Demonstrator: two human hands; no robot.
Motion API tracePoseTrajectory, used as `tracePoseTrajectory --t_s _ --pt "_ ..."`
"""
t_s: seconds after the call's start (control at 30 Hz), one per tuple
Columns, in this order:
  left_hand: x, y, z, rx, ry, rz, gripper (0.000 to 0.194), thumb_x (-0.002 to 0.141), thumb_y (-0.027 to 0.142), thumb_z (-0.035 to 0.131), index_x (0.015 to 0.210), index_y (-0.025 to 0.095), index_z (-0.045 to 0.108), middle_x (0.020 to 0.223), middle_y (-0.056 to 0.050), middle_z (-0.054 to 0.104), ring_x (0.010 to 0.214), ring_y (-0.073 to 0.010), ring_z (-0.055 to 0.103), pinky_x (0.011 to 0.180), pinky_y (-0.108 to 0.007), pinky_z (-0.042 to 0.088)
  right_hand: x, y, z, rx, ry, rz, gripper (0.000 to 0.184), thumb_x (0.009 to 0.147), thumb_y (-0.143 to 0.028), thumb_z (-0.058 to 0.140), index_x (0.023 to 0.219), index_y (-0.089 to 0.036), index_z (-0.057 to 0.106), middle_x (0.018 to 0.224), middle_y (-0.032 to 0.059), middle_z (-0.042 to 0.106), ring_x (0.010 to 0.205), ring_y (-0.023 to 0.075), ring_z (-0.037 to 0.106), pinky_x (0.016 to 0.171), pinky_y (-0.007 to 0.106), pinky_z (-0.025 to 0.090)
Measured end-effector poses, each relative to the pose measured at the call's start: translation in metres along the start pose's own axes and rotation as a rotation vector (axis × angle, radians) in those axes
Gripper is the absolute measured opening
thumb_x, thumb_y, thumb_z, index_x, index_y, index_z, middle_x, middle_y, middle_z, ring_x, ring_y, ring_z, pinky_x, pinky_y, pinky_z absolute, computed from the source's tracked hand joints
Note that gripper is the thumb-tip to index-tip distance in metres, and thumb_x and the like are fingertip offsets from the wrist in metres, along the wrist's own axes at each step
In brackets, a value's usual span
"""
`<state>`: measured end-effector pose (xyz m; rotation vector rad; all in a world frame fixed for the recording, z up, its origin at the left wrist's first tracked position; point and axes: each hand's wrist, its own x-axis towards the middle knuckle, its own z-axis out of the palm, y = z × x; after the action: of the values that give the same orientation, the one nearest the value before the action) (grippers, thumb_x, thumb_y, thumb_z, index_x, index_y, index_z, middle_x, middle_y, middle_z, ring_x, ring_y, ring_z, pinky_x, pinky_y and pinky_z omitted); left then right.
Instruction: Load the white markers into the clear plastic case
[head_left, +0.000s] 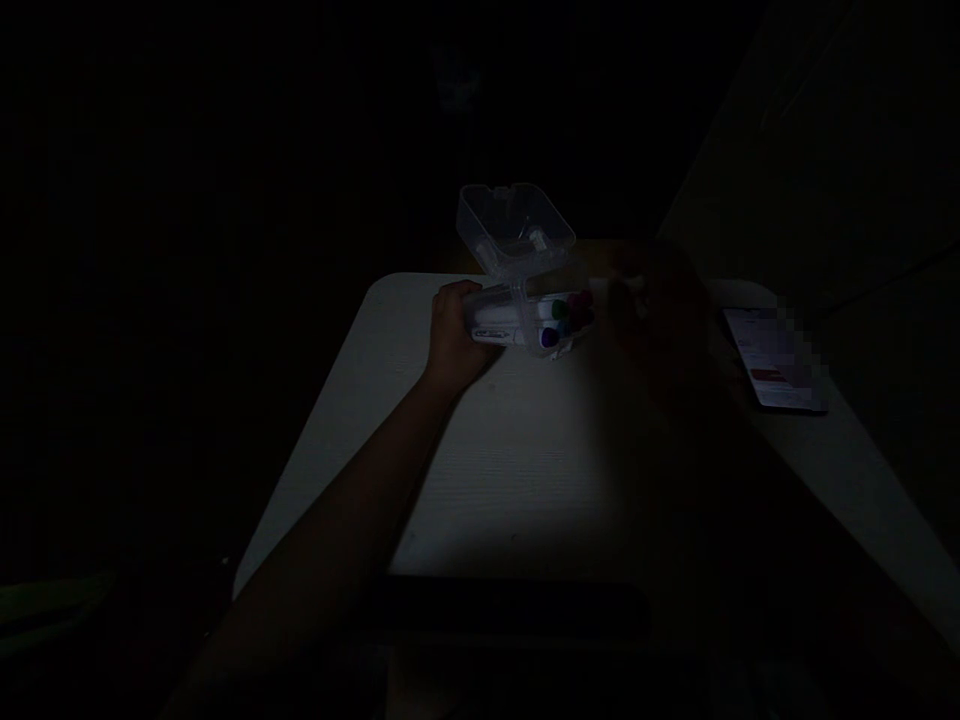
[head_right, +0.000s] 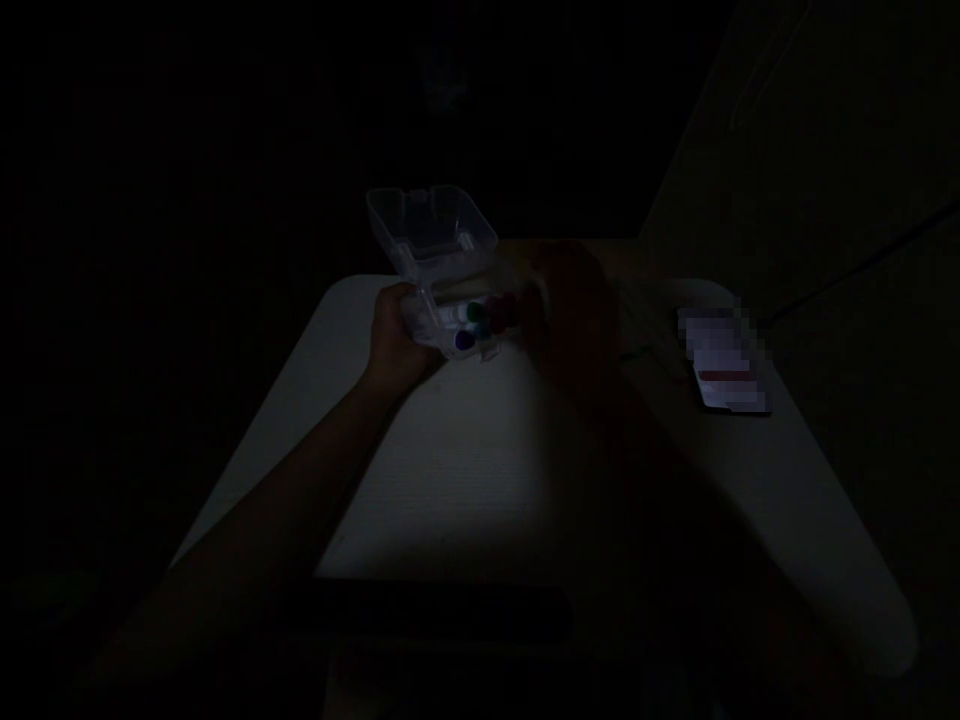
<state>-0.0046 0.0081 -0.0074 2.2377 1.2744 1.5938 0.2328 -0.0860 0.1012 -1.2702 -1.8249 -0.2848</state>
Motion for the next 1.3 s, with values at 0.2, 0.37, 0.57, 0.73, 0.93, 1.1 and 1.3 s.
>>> tracePoseTrajectory --t_s 0.2,0.37,0.57,0.73,0.93,1.1,1.3 --pt "0.001 0.000 0.000 0.003 0.004 0.003 0.067 0.070 0.038 0.085 0.123 0.027 0.046 0.120 -0.008 0.061 0.115 -0.0302 0.062 0.100 -0.049 0.052 -0.008 0.036 0.026 -0.210 -0.241 0.195 0.058 0.095 -0.026 0.044 0.146 0.000 0.053 0.149 0.0297 0.055 0.139 0.0364 0.051 0.119 0.055 0.037" --pt "0.001 0.001 -0.002 0.022 -0.013 0.005 0.070 0.069 0.039 0.087 0.124 0.024 0.046 0.122 -0.010 0.060 0.116 -0.0310 0.061 0.103 -0.051 0.052 -0.030 0.054 0.051 -0.432 -0.391 0.269 0.065 0.099 -0.032 0.041 0.158 -0.005 0.040 0.166 0.0287 0.034 0.157 0.0413 0.028 0.124 0.069 0.022" --pt "0.002 0.000 -0.001 0.000 -0.015 -0.018 0.070 0.068 0.039 0.086 0.123 0.025 0.046 0.122 -0.009 0.059 0.116 -0.0307 0.061 0.102 -0.050 0.051 -0.051 0.056 0.066 -0.540 -0.412 0.335 0.067 0.103 -0.039 0.030 0.160 -0.005 0.039 0.167 0.0297 0.032 0.157 0.0464 0.028 0.118 0.077 0.025" --pt "0.002 0.000 -0.001 -0.009 -0.009 -0.011 0.070 0.067 0.037 0.087 0.123 0.026 0.047 0.121 -0.008 0.060 0.116 -0.0303 0.061 0.102 -0.050 0.052 -0.055 0.061 0.071 -0.524 -0.388 0.368 0.068 0.104 -0.040 0.028 0.159 -0.004 0.042 0.165 0.0317 0.034 0.152 0.0499 0.034 0.116 0.078 0.027" --pt "0.001 0.000 -0.001 -0.004 -0.017 -0.017 0.070 0.070 0.040 0.086 0.125 0.024 0.046 0.122 -0.010 0.059 0.118 -0.0304 0.061 0.103 -0.050 0.051 -0.054 0.071 0.074 -0.498 -0.439 0.315 0.063 0.104 -0.037 0.030 0.157 -0.008 0.045 0.161 0.0311 0.040 0.151 0.0446 0.036 0.116 0.074 0.028" --pt "0.002 0.000 -0.001 0.004 -0.008 -0.020 0.072 0.067 0.048 0.089 0.123 0.024 0.048 0.120 -0.008 0.060 0.115 -0.0294 0.061 0.103 -0.049 0.051 -0.054 0.070 0.076 -0.474 -0.413 0.328 0.062 0.103 -0.037 0.031 0.157 -0.009 0.045 0.161 0.0294 0.041 0.151 0.0439 0.035 0.114 0.073 0.030" --pt "0.002 0.002 -0.002 0.003 -0.016 -0.021 0.072 0.069 0.052 0.088 0.122 0.024 0.048 0.121 -0.009 0.059 0.117 -0.0312 0.062 0.104 -0.050 0.051 -0.050 0.064 0.073 -0.512 -0.431 0.274 0.064 0.102 -0.035 0.032 0.160 -0.010 0.041 0.161 0.0280 0.043 0.148 0.0430 0.039 0.116 0.071 0.031"
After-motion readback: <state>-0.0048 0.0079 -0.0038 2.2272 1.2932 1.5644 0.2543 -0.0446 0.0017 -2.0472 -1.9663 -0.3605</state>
